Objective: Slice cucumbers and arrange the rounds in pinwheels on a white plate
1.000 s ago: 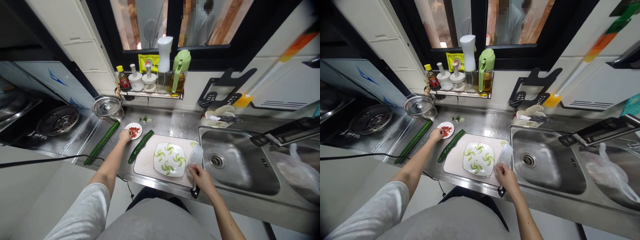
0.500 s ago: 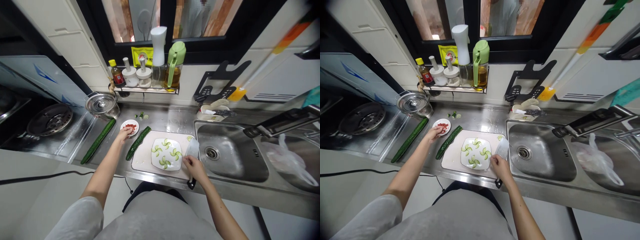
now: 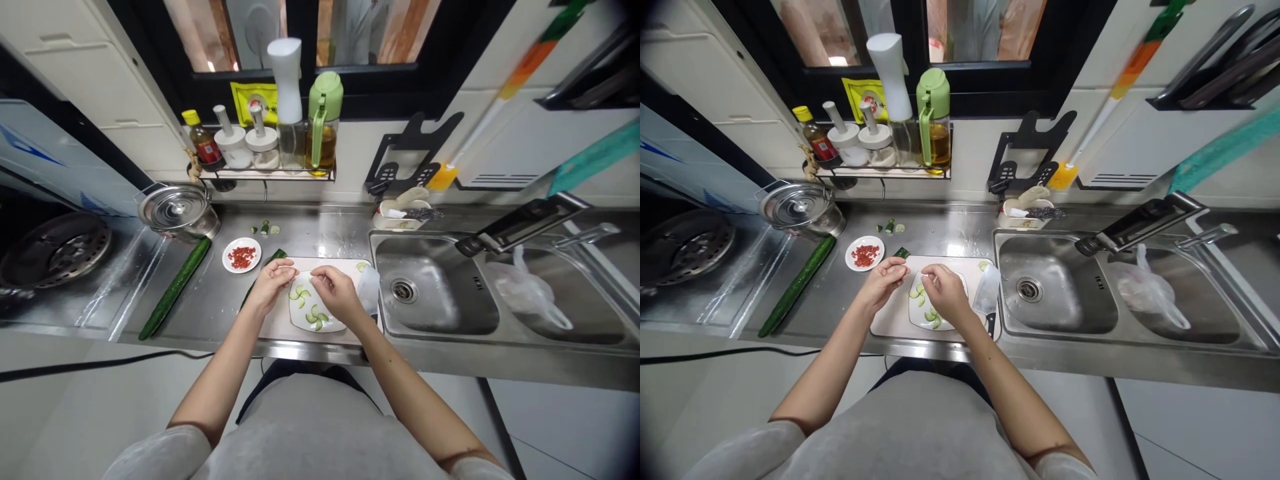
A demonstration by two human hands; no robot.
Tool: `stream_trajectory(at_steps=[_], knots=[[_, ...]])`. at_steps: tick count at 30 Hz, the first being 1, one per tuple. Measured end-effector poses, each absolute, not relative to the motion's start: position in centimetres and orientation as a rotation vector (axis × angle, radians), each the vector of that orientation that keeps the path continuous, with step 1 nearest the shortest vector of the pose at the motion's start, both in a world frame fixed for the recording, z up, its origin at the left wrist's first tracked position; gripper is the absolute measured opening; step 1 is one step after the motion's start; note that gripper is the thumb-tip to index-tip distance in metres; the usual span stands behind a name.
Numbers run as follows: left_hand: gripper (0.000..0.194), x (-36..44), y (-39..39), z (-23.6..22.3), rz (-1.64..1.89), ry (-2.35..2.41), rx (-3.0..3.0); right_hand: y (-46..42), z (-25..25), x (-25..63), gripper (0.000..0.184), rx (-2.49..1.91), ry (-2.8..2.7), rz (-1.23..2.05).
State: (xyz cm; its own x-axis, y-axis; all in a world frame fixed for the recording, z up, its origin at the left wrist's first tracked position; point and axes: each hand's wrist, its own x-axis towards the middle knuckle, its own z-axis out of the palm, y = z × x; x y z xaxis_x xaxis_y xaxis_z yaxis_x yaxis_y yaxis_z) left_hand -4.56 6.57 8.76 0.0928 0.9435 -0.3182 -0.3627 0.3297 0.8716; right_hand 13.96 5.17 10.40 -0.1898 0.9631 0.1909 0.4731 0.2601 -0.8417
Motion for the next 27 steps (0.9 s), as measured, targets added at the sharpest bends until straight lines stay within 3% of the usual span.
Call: stream_trajectory(at_steps=[15,27], knots=[[0.036,-3.0,5.4,8.8,1.084,1.068,0.993,5.1,9.9,13.4,0.016,-1.205,-1.935,0.734],[0.029,-2.8,5.8,7.8,1.038,1.168,1.085,6.0,7.4,15.8,0.016,-1.318,-1.759,0.864]])
